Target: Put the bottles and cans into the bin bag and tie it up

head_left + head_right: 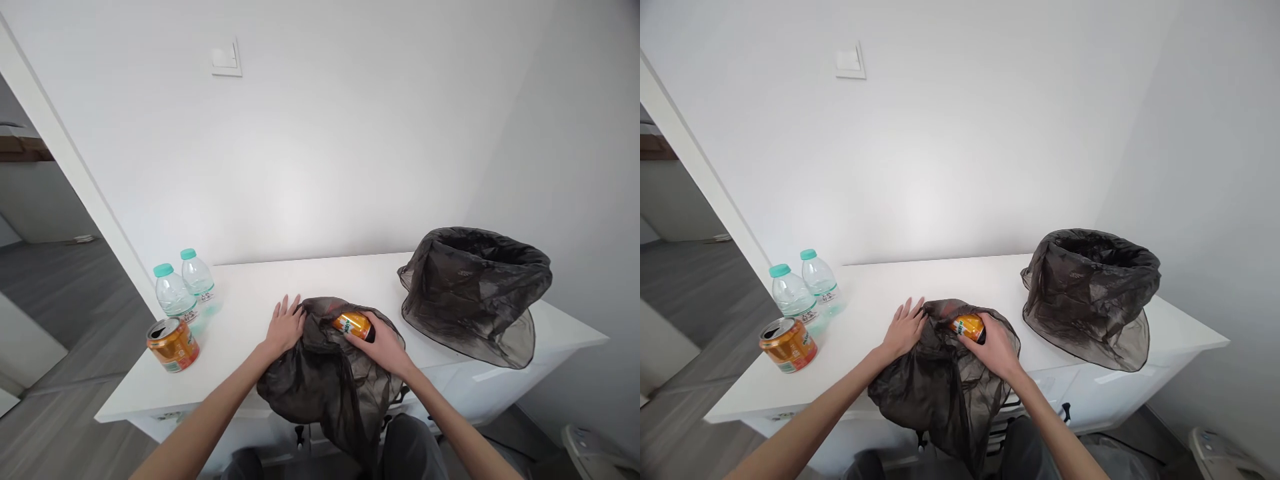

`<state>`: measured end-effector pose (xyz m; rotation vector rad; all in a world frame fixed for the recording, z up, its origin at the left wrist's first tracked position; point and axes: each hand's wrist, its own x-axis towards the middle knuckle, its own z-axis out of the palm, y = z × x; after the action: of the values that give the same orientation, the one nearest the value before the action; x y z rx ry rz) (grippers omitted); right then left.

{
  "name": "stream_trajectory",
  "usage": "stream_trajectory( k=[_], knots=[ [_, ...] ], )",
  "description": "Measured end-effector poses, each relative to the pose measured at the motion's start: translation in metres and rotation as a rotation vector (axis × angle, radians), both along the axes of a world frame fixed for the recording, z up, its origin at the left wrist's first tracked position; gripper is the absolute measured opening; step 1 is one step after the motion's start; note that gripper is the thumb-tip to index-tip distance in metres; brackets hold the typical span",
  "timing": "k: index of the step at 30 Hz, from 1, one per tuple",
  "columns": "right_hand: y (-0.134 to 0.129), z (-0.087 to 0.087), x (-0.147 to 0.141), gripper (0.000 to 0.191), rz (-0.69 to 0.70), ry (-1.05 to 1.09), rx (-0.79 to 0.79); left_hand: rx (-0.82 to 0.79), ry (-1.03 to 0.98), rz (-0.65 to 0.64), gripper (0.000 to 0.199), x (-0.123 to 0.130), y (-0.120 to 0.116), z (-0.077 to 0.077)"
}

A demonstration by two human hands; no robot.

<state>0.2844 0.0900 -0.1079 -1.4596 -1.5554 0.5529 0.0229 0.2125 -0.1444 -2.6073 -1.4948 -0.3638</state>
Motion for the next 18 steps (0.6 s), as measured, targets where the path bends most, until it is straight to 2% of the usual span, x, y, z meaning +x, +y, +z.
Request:
stream_trajectory(
  k=[5,10,14,16,18],
  knots=[
    [0.003,-0.01,0.043,0.058,0.237,0.485,-0.169,-0.048,0.034,-0.007,0.052,0.022,0.045,0.01],
    [0.016,-0.022,0.052,0.059,0.204,0.706,-0.13,-0.071,0.053,0.045,0.054,0.055,0.071,0.02],
    [0.022,-0.025,0.05,0.057,0.182,0.775,-0.102,-0.043,0.043,0.087,0.056,0.075,0.073,0.033],
    [0.022,-0.023,0.049,0.056,0.195,0.833,-0.098,-0.008,0.032,0.072,0.056,0.079,0.066,0.05],
    [0.022,-0.021,0.048,0.055,0.21,0.864,-0.092,0.047,0.01,0.047,0.058,0.082,0.051,0.077]
  ],
)
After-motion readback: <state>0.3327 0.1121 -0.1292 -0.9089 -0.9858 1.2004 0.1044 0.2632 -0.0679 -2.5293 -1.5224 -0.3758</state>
